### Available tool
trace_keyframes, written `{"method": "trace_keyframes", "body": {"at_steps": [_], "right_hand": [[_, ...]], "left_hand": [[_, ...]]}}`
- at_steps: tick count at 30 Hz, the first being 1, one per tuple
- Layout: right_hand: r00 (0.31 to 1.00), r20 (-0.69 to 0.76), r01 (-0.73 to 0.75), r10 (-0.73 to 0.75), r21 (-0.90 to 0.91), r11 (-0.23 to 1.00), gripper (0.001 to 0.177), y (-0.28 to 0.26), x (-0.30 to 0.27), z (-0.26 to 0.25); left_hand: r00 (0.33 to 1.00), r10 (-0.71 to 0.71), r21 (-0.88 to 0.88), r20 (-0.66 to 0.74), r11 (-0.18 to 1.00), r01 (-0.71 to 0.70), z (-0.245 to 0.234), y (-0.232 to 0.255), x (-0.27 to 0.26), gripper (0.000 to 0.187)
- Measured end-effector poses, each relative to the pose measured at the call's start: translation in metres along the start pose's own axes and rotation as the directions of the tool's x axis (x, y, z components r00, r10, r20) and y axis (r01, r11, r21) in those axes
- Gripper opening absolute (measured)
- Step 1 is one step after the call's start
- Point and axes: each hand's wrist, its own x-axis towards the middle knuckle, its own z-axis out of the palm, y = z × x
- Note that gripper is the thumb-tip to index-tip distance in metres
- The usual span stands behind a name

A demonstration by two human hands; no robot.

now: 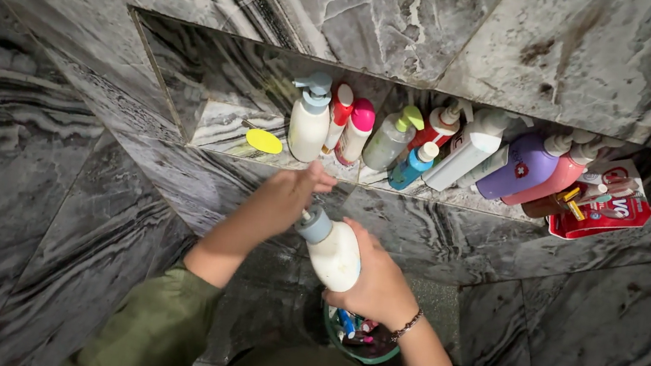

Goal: The person organizes bathroom supplies by taking items from a green bucket and placing them on a tiled shelf. They handle various bottles, tubes, and containers, arranging them neatly on the shelf.

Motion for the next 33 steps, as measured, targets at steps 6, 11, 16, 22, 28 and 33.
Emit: {"method": "trace_keyframes", "body": {"at_steps": [6, 11, 16, 22, 28, 33], "right_hand": [[1.000, 0.002, 0.004, -0.004, -0.044, 0.999, 0.115, 0.011, 0.000, 0.020], [0.987, 0.121, 0.074, -0.107, 0.251, 0.965, 0.112, 0.043, 0.003, 0.048], [0.974, 0.110, 0.123, -0.200, 0.485, 0.866, 0.115, 0.071, 0.020, 0.083], [0.955, -0.172, 0.295, -0.240, 0.578, 0.761, 0.115, 0.088, 0.056, 0.088], [0.831, -0.456, 0.467, -0.319, 0.260, 0.845, 0.113, 0.076, 0.107, 0.061], [0.870, -0.429, 0.423, -0.244, 0.394, 0.816, 0.099, 0.049, 0.141, 0.063]], "left_hand": [[0.996, -0.067, 0.404, 0.063, 0.914, 0.036, 0.007, 0.029, -0.017, 0.040], [0.974, 0.084, 0.356, 0.209, 0.922, -0.155, 0.009, 0.018, -0.019, 0.041], [0.938, 0.264, 0.120, 0.223, 0.948, -0.295, 0.004, -0.013, 0.000, 0.055], [0.977, 0.065, -0.369, -0.203, 0.919, -0.138, -0.003, -0.049, 0.044, 0.060], [0.864, -0.158, -0.053, -0.478, 0.987, 0.151, -0.008, -0.121, 0.030, 0.045], [0.871, 0.247, 0.660, -0.425, 0.743, 0.112, -0.034, -0.151, 0.023, 0.055]]}}
